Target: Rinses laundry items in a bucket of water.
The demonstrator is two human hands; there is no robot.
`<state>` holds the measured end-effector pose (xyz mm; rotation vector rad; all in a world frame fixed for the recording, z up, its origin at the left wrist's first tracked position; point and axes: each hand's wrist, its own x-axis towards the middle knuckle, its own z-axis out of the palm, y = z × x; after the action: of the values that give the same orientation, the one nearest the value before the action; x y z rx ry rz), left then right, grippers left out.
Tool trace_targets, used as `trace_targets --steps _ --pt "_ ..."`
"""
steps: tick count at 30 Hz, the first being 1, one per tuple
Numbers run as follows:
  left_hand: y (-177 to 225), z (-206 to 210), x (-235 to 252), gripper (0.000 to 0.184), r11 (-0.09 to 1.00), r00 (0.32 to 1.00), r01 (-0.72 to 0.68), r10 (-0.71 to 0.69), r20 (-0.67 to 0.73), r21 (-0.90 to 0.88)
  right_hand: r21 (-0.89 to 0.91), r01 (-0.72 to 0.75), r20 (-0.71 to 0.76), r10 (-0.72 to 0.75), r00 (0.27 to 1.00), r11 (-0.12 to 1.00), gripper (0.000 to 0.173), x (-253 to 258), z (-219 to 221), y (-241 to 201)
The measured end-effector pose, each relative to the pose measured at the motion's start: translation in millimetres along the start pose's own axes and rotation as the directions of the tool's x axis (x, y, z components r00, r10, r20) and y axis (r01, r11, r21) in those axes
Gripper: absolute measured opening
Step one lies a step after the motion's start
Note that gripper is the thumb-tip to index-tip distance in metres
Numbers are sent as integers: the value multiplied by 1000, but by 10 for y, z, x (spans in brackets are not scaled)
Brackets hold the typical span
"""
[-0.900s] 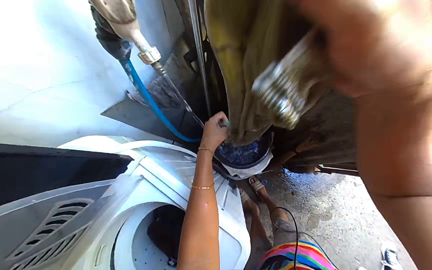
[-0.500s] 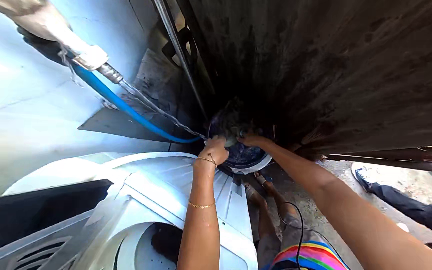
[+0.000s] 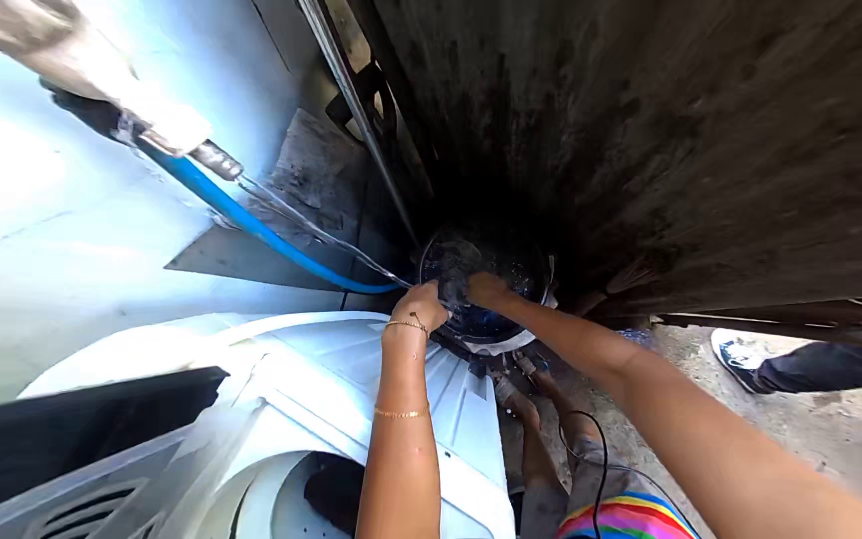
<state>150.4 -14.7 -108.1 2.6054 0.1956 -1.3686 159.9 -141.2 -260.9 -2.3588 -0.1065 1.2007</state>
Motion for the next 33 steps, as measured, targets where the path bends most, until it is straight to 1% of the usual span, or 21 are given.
trace_targets --steps 2,4,6,7,9,11,12,13,15,17,19,20,21,22,24,26,28,29,31,32,33 --pt "-7 49 13 83 999 999 53 -53 8 15 63 117 -74 -112 991 991 39 -405 -396 -272" --pt "-34 109 11 92 999 999 38 -39 -23 -36 154 343 -203 -310 929 927 34 -971 -880 -607" --pt "-47 202 -58 95 971 988 -115 91 -122 -208 230 542 -322 -462 826 809 30 -1693 -1371 -997" --pt "-42 262 -86 93 923 970 -204 146 -193 -327 271 616 -380 -506 774 740 28 -2030 -1569 -1164" --pt "28 318 -116 80 729 941 -308 136 -311 -611 360 732 -488 -552 676 578 24 -2541 -1902 -1405" --pt "19 280 44 64 383 955 -279 14 -297 -881 411 815 -600 -553 579 408 22 -2781 -2100 -1493" --pt "15 174 19 58 251 966 -239 -34 -256 -938 410 835 -640 -536 550 367 24 -2806 -2167 -1467" --pt "-10 55 -83 54 183 972 -201 -84 -219 -962 400 836 -658 -517 548 377 25 -2779 -2193 -1392" --pt "-96 -132 -380 49 162 951 -205 -200 -236 -965 345 778 -639 -476 604 525 31 -2550 -2120 -1135" --pt "-155 -255 -658 59 168 905 -303 -259 -339 -938 256 626 -561 -414 717 736 45 -2171 -1924 -847" --pt "-105 -292 -929 69 210 851 -428 -233 -470 -879 257 409 -418 -281 864 876 79 -1763 -1610 -645" --pt "-53 -283 -1039 70 252 821 -483 -202 -534 -839 334 304 -317 -197 928 892 95 -1624 -1449 -613" --pt "2 -260 -1113 69 300 795 -525 -163 -585 -797 460 213 -203 -132 970 862 103 -1548 -1311 -627" --pt "53 -227 -1151 67 344 772 -557 -121 -624 -756 624 148 -84 -122 989 767 102 -1468 -1182 -654" --pt "119 -198 -1219 62 382 750 -608 -11 -662 -696 911 16 109 -279 954 413 87 -1361 -1015 -791" --pt "73 -194 -1380 61 378 729 -664 131 -672 -645 993 -32 78 -434 898 112 77 -1330 -897 -973" --pt "-109 -184 -1619 62 330 681 -725 219 -698 -604 995 -41 -16 -565 825 -88 63 -1167 -784 -1088" --pt "-229 -176 -1719 60 273 666 -743 209 -716 -612 991 -65 -9 -539 842 -118 53 -1161 -779 -1149" --pt "-463 -132 -1734 57 65 673 -740 71 -736 -670 992 -81 45 -330 943 -94 34 -1399 -882 -1297" --pt "-541 -102 -1642 55 -46 693 -721 -48 -719 -691 993 -77 52 -264 963 -87 34 -1489 -922 -1335" --pt "-588 -94 -1516 57 -121 721 -692 -166 -672 -712 994 -73 53 -234 971 -79 41 -1572 -959 -1372"
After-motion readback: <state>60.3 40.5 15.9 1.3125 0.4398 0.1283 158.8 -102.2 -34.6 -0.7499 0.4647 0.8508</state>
